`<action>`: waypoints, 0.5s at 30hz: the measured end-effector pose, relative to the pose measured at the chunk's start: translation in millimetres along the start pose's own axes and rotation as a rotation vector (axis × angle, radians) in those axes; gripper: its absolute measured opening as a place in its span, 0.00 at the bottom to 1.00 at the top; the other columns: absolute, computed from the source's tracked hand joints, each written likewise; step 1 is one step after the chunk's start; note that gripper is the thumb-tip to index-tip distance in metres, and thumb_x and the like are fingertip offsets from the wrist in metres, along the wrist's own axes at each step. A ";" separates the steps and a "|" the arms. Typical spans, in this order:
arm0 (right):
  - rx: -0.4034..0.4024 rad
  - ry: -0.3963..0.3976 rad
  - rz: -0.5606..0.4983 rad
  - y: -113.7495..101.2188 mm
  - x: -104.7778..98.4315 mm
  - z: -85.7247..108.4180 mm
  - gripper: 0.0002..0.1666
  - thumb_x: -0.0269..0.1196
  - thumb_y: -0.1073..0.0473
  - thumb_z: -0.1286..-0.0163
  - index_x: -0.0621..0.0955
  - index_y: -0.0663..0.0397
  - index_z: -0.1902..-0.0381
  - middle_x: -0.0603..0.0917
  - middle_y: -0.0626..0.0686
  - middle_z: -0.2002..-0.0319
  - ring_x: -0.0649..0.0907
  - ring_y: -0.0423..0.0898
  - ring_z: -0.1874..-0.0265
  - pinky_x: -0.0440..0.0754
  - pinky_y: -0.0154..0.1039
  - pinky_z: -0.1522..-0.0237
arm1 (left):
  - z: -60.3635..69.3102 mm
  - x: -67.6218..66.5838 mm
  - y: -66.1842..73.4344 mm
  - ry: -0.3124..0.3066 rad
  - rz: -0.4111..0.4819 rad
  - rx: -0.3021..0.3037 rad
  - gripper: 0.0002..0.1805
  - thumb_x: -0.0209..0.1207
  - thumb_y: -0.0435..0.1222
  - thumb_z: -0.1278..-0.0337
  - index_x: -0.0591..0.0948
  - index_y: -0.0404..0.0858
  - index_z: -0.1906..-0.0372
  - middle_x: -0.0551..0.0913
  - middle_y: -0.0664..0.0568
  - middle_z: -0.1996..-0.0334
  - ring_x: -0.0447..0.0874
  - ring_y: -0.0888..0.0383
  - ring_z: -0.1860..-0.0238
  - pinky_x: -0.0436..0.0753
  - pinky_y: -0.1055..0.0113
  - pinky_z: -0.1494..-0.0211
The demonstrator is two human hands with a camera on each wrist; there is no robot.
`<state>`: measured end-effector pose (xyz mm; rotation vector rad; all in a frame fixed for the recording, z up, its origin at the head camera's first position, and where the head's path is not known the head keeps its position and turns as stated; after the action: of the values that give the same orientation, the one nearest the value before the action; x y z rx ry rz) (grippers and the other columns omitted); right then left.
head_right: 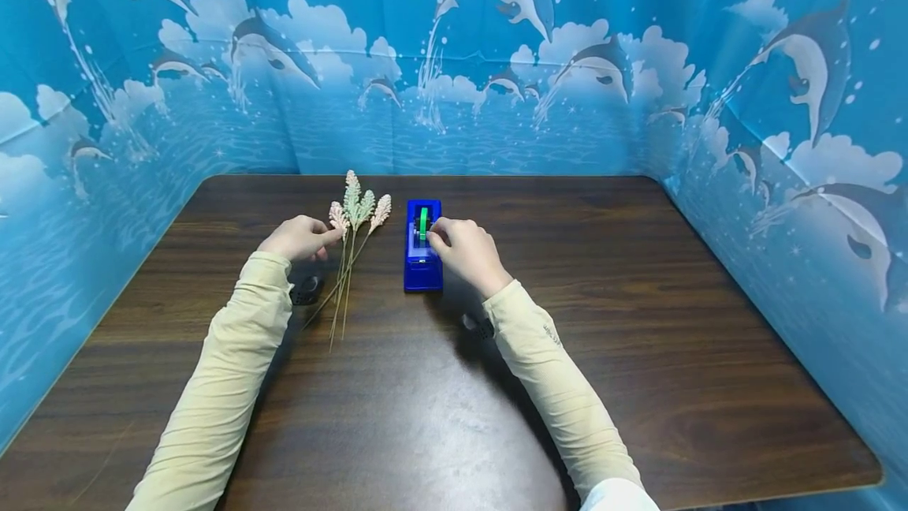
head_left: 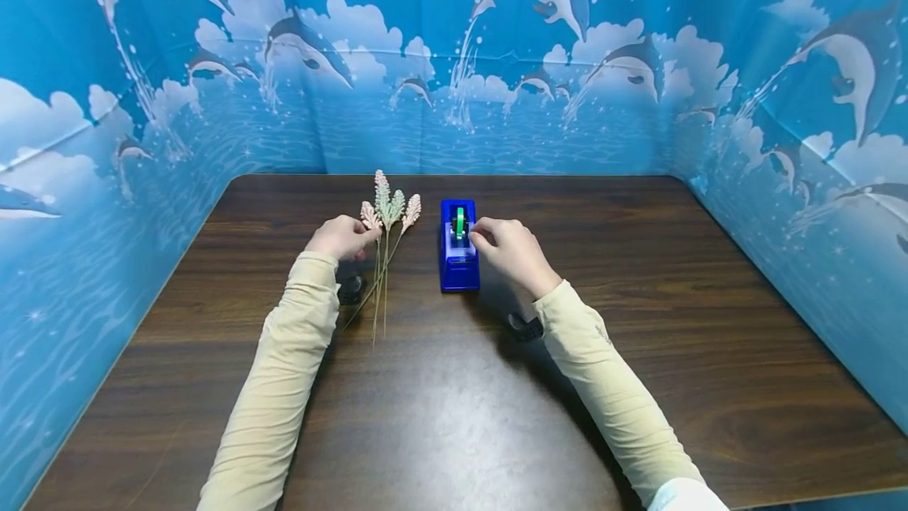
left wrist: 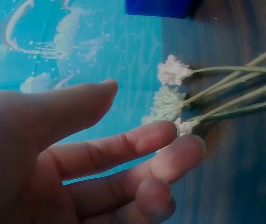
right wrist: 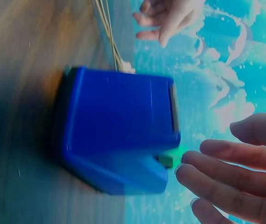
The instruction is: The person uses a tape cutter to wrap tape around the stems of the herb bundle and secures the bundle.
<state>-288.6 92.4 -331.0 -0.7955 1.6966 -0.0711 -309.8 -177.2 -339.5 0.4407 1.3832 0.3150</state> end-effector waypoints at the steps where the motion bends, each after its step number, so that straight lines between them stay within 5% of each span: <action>1: -0.015 0.000 0.005 -2.6 1.2 1.0 0.12 0.57 0.55 0.28 0.85 0.54 0.59 0.87 0.51 0.68 0.78 0.44 0.75 0.77 0.42 0.69 | -0.9 1.7 -0.5 -0.011 -0.002 -0.001 0.24 0.50 0.50 0.32 0.83 0.32 0.64 0.87 0.46 0.77 0.75 0.63 0.78 0.73 0.64 0.63; 10: -0.075 0.028 0.039 -17.4 6.8 4.1 0.11 0.58 0.56 0.30 0.86 0.53 0.62 0.87 0.51 0.68 0.80 0.44 0.74 0.79 0.43 0.68 | -8.3 17.8 8.5 -0.055 -0.047 0.013 0.23 0.51 0.49 0.32 0.82 0.34 0.69 0.87 0.47 0.78 0.79 0.61 0.78 0.73 0.65 0.65; 15: -0.013 0.030 0.079 -13.2 9.0 2.7 0.10 0.60 0.55 0.31 0.85 0.52 0.62 0.85 0.50 0.70 0.80 0.44 0.74 0.77 0.42 0.72 | -10.3 24.0 14.7 -0.076 -0.039 0.052 0.23 0.52 0.50 0.33 0.83 0.34 0.66 0.86 0.49 0.79 0.80 0.58 0.73 0.74 0.65 0.63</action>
<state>-280.7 78.5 -333.5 -0.7390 1.7563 -0.0177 -315.4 -151.9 -354.7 0.4635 1.3267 0.2286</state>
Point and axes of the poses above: each hand's wrist, its own z-axis away from the middle knuckle, its own x-axis out of the palm, y = z × x, the point moved 3 cm from there along -z, towards the middle knuckle
